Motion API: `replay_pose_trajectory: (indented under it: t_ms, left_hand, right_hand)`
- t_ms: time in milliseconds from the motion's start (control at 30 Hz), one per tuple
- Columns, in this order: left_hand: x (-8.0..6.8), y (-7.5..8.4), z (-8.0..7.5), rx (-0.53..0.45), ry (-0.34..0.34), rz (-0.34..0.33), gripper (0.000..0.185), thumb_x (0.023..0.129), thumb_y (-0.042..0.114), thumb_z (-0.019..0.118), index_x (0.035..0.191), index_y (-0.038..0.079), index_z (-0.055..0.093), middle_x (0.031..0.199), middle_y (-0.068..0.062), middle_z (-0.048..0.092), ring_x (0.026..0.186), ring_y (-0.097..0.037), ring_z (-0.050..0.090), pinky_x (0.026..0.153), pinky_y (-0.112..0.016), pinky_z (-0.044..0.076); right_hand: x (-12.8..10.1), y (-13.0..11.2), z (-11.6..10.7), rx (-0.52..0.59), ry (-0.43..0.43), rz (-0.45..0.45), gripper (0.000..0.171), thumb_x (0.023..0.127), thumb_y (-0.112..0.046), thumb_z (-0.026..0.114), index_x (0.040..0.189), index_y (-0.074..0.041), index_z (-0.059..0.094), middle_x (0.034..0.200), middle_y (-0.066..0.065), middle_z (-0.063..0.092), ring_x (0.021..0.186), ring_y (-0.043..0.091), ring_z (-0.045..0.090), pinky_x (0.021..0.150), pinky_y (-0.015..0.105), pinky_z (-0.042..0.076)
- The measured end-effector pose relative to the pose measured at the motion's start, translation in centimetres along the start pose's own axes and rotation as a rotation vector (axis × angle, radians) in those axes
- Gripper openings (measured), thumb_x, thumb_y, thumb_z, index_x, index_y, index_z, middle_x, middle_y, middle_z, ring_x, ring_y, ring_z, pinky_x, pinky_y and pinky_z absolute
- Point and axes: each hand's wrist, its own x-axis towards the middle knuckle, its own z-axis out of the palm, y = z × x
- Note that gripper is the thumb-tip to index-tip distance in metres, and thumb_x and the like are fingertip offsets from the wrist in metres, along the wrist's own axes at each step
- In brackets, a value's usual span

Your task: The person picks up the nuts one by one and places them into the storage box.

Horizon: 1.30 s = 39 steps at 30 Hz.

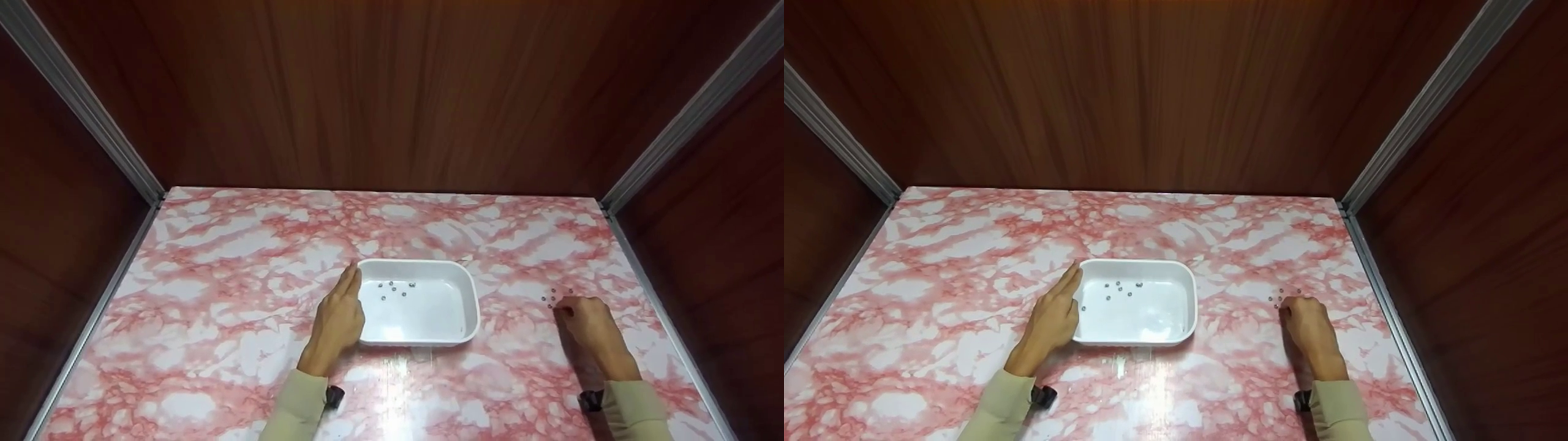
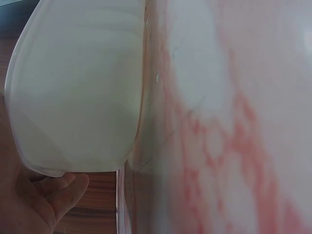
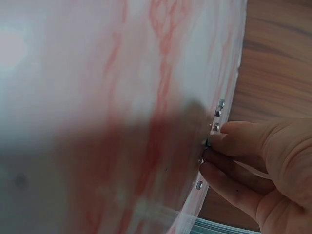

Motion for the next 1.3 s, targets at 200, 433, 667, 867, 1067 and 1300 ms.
replay_pose_trajectory:
  t_ms: [200,433,667,867,1067,1300]
  left_hand:
    - [-0.1,0.0,-0.1,-0.033,-0.009,-0.002,0.049,0.104,0.000,0.041,0.152,-0.012,0.046,0.165,-0.026,0.041,0.152,-0.040,0.045,0.111,-0.049,0.053]
    - [-0.1,-0.1,-0.1,-0.026,0.005,0.001,0.050,0.103,0.001,0.043,0.152,-0.011,0.047,0.164,-0.025,0.043,0.151,-0.039,0.047,0.109,-0.048,0.054]
    - [-0.1,0.1,0.0,0.000,-0.002,-0.010,0.049,0.105,0.002,0.043,0.152,-0.010,0.047,0.165,-0.024,0.042,0.156,-0.038,0.040,0.118,-0.049,0.047]
    - [0.0,0.2,0.0,0.021,-0.013,-0.011,0.050,0.105,0.004,0.042,0.153,-0.009,0.047,0.165,-0.024,0.042,0.158,-0.037,0.037,0.121,-0.049,0.045]
    - [-0.1,0.1,0.1,0.031,-0.017,0.000,0.050,0.105,0.003,0.042,0.153,-0.010,0.046,0.165,-0.025,0.042,0.157,-0.038,0.039,0.119,-0.049,0.046]
    - [0.0,0.0,0.2,0.061,0.007,0.024,0.049,0.104,0.001,0.043,0.151,-0.012,0.047,0.163,-0.025,0.044,0.155,-0.037,0.041,0.119,-0.047,0.047]
  right_hand:
    - [0.1,0.1,0.2,-0.023,0.020,-0.018,0.012,0.090,0.006,0.069,0.092,0.000,0.080,0.087,0.019,0.079,0.080,0.041,0.076,0.072,0.057,0.062]
    - [-0.1,-0.1,0.0,-0.025,-0.023,-0.002,0.015,0.092,0.007,0.067,0.098,0.003,0.080,0.091,0.024,0.079,0.080,0.042,0.076,0.070,0.055,0.062]
    - [0.0,-0.3,-0.3,-0.032,-0.064,0.019,0.022,0.093,0.010,0.061,0.103,0.005,0.080,0.095,0.028,0.078,0.082,0.040,0.076,0.068,0.052,0.062]
    - [-0.2,-0.1,-0.3,-0.025,-0.022,0.003,0.021,0.094,0.010,0.062,0.099,0.003,0.081,0.094,0.025,0.079,0.085,0.040,0.077,0.070,0.052,0.062]
    - [-0.3,-0.2,-0.2,-0.007,0.081,0.022,0.026,0.093,0.005,0.069,0.072,-0.010,0.072,0.063,0.003,0.062,0.060,0.013,0.053,0.058,0.029,0.045]
    - [-0.5,-0.9,-0.7,0.084,0.080,0.122,0.014,0.098,-0.006,0.070,0.097,-0.009,0.084,0.086,0.014,0.079,0.078,0.025,0.073,0.068,0.041,0.058]
